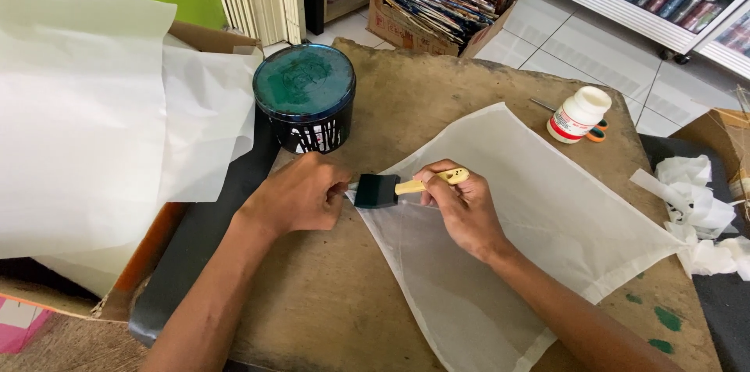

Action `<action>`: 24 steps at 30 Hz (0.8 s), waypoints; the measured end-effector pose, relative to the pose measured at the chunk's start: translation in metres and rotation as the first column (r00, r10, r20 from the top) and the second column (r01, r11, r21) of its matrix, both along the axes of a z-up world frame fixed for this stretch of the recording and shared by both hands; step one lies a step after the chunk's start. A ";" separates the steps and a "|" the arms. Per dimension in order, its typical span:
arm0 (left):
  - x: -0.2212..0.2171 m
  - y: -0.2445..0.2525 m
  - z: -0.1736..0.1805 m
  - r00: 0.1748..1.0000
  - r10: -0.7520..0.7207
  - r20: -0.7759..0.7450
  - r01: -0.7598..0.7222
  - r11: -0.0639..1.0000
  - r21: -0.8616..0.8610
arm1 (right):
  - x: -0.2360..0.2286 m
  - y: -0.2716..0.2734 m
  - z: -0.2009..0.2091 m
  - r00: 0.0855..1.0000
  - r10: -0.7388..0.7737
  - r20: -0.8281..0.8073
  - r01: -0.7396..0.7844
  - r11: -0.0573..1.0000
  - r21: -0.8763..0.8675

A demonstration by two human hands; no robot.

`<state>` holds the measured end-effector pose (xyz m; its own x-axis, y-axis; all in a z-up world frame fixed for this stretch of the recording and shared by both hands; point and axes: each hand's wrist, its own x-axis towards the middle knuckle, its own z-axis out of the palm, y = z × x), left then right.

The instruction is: A person is assembling a kite by applying glue to the frame, folding the paper edges, and painting a green stripe.

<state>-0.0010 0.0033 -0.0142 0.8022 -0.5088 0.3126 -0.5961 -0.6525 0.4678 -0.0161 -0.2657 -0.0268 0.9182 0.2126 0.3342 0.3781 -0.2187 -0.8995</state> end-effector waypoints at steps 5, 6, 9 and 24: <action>0.000 0.000 -0.003 1.000 0.014 0.008 -0.014 1.000 0.013 | -0.006 -0.005 0.009 1.000 -0.010 -0.008 0.010 1.000 0.003; 0.000 0.000 -0.002 1.000 0.018 0.003 -0.018 1.000 0.014 | -0.006 -0.007 0.008 1.000 -0.016 -0.009 0.016 1.000 0.001; -0.001 0.000 0.000 1.000 0.028 0.001 -0.028 0.999 0.016 | -0.008 -0.013 0.007 1.000 -0.024 -0.005 0.024 1.000 -0.002; -0.008 -0.008 0.010 0.999 0.034 -0.008 -0.034 0.999 0.017 | -0.011 -0.042 0.011 0.998 -0.067 0.020 0.067 0.998 -0.013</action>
